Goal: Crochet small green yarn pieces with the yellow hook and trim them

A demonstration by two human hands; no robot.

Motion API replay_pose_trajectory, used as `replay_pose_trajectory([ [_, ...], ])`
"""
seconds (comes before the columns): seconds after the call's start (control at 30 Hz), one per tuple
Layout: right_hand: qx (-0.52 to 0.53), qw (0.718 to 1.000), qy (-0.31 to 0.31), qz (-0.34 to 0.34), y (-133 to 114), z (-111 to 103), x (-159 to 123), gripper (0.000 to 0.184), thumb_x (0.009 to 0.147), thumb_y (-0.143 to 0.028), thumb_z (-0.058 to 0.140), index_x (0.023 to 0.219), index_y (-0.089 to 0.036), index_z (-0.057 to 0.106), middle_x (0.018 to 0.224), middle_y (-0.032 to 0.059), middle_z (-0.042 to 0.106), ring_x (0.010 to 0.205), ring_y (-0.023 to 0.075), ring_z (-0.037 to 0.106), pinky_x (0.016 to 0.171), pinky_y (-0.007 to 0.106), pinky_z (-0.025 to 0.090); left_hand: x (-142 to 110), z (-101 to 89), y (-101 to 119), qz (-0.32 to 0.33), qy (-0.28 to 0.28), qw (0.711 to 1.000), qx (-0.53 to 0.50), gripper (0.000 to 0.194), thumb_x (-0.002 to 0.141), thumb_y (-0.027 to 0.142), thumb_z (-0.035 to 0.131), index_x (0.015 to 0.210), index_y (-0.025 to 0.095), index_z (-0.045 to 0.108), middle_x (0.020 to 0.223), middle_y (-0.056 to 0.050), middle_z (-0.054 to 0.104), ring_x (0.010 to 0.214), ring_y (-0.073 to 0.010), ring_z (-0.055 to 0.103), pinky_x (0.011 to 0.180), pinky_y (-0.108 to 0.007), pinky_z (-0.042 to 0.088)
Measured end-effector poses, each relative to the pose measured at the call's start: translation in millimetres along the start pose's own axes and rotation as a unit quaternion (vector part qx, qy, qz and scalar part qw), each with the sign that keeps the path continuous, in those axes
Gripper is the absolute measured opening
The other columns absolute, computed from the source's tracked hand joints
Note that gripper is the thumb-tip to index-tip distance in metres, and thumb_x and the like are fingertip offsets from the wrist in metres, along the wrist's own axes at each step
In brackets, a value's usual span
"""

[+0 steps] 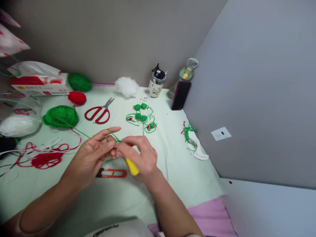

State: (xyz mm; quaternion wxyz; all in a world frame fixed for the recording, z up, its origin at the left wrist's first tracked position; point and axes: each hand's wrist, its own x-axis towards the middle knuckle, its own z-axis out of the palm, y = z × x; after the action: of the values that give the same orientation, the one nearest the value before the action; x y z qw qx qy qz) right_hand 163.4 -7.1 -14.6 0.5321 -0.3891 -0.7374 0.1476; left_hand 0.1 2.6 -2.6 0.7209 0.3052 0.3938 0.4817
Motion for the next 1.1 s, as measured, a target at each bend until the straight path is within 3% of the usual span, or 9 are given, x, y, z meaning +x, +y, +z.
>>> replay_pose_trajectory([
  [0.07, -0.089, 0.994, -0.021, -0.067, 0, 0, -4, 0.039, 0.088, -0.013, 0.069, 0.119, -0.037, 0.073, 0.098, 0.0040, 0.075, 0.088, 0.0212, 0.071, 0.075, 0.035, 0.060, 1, -1.1, 0, -0.034, -0.021, 0.999, -0.028, 0.037, 0.084, 0.028, 0.077, 0.120, 0.022, 0.070, 0.070, 0.004, 0.063, 0.064, -0.0088, 0.059, 0.066, -0.019, 0.051],
  [0.13, -0.086, 0.994, -0.026, -0.065, 0, 0, -5, 0.046, 0.087, -0.010, 0.069, 0.123, -0.038, 0.071, 0.099, 0.0038, 0.074, 0.089, 0.0207, 0.070, 0.075, 0.034, 0.060, 3, -3.2, 1, -0.069, -0.045, 0.995, -0.052, 0.036, 0.083, 0.028, 0.078, 0.118, 0.020, 0.070, 0.070, 0.003, 0.064, 0.062, -0.0088, 0.058, 0.063, -0.019, 0.051],
  [0.27, 0.122, 0.990, 0.025, 0.072, 0, -1, 3, 0.029, 0.094, -0.013, 0.060, 0.112, -0.030, 0.075, 0.096, 0.0048, 0.073, 0.084, 0.0182, 0.069, 0.073, 0.034, 0.059, 5, -7.9, 7, -0.073, -0.050, 0.994, -0.059, 0.032, 0.081, 0.022, 0.080, 0.112, 0.020, 0.072, 0.070, 0.003, 0.063, 0.062, -0.0076, 0.059, 0.062, -0.018, 0.050],
  [0.37, 0.300, 0.931, 0.056, 0.200, 3, -2, 11, 0.018, 0.097, -0.024, 0.058, 0.094, -0.025, 0.076, 0.083, 0.0029, 0.069, 0.065, 0.0147, 0.065, 0.057, 0.030, 0.056, 4, -8.0, 9, -0.035, -0.030, 0.999, -0.019, 0.032, 0.081, 0.022, 0.081, 0.112, 0.022, 0.073, 0.073, 0.004, 0.063, 0.066, -0.0085, 0.062, 0.066, -0.019, 0.051],
  [0.43, 0.348, 0.907, 0.043, 0.232, 3, -1, 12, 0.019, 0.097, -0.029, 0.058, 0.090, -0.025, 0.076, 0.080, 0.0023, 0.067, 0.060, 0.0133, 0.063, 0.051, 0.028, 0.054, 2, -6.1, 6, -0.001, -0.020, 1.000, 0.018, 0.034, 0.081, 0.023, 0.081, 0.113, 0.024, 0.072, 0.074, 0.005, 0.063, 0.067, -0.0087, 0.062, 0.068, -0.019, 0.050],
  [0.57, 0.133, 0.982, 0.023, 0.129, 1, 8, 0, 0.021, 0.093, -0.020, 0.063, 0.104, -0.031, 0.078, 0.095, 0.0052, 0.070, 0.079, 0.0176, 0.067, 0.068, 0.034, 0.058, -2, -1.3, 0, 0.021, -0.019, 0.998, 0.060, 0.043, 0.081, 0.024, 0.081, 0.122, 0.027, 0.069, 0.077, 0.005, 0.065, 0.066, -0.0088, 0.059, 0.067, -0.020, 0.047],
  [0.67, -0.005, 0.999, 0.033, 0.018, 0, 12, -8, 0.042, 0.091, -0.011, 0.064, 0.122, -0.039, 0.072, 0.104, 0.0059, 0.071, 0.091, 0.0208, 0.067, 0.076, 0.037, 0.058, -3, 0.3, -2, -0.016, -0.026, 0.999, 0.033, 0.051, 0.081, 0.026, 0.080, 0.130, 0.026, 0.066, 0.069, 0.005, 0.062, 0.060, -0.0082, 0.053, 0.059, -0.019, 0.042],
  [0.83, 0.104, 0.991, 0.022, 0.078, -1, 6, 0, 0.034, 0.094, -0.013, 0.062, 0.115, -0.036, 0.074, 0.100, 0.0042, 0.073, 0.092, 0.0200, 0.068, 0.075, 0.036, 0.058, 1, -1.9, 0, -0.100, -0.081, 0.990, -0.058, 0.045, 0.084, 0.028, 0.077, 0.128, 0.023, 0.069, 0.061, 0.006, 0.048, 0.051, -0.0051, 0.038, 0.048, -0.016, 0.033],
  [1.1, 0.286, 0.934, 0.070, 0.201, 8, -3, 11, 0.015, 0.094, -0.029, 0.064, 0.093, -0.026, 0.078, 0.085, 0.0035, 0.071, 0.067, 0.0156, 0.065, 0.060, 0.033, 0.056, 7, -11.9, 11, -0.101, -0.106, 0.985, -0.090, 0.036, 0.085, 0.018, 0.075, 0.121, 0.021, 0.073, 0.066, 0.007, 0.041, 0.047, -0.0005, 0.023, 0.043, -0.011, 0.027],
])
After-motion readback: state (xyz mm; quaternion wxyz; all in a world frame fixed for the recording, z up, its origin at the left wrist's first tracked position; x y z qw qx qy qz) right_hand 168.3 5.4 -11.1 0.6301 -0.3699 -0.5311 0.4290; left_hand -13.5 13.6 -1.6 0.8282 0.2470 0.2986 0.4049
